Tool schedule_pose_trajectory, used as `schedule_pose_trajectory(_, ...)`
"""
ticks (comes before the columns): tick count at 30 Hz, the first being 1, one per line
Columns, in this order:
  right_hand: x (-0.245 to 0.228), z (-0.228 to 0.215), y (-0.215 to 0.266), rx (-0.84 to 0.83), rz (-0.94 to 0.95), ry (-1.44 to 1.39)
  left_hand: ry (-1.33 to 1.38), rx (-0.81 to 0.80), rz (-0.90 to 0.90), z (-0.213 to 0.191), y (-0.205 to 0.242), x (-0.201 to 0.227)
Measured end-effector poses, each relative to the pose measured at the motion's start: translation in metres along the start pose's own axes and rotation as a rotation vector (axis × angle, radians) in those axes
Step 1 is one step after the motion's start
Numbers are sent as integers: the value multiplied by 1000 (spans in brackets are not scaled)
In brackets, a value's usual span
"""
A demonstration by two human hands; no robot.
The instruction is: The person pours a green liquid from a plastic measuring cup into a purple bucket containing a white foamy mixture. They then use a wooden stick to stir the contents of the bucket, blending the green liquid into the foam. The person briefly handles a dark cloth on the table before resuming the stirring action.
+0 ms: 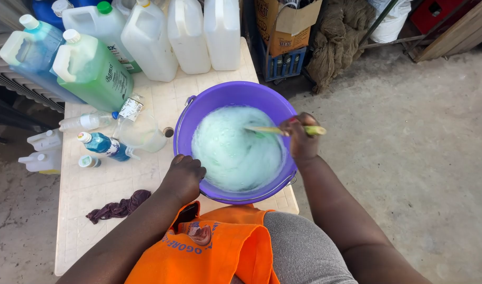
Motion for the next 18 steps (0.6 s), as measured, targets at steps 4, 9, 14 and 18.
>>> schedule_pose_trajectory(4,17,47,13,-153,155,-195,-51,-23,-2,-5,-1,1)
schedule_pose_trajectory(9,-56,92,53,-468,395,-192,-39,25,54,2,2,-1)
schedule_pose_trajectory(14,-96,62,55,-472,261,233,-34,160,109,20,6,-10)
schedule_pose_trajectory(18,-87,34,35,-75,23,315,-21,101,65,8,1,-3)
Point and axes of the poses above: each hand's wrist, its own y-axis away from the middle knuckle, its own z-axis out of the palm, x = y × z, the point moved 2 cm from there along -y, towards the middle knuckle, and after that the axes turned 6 degrees about z, right-handed, at the moved point
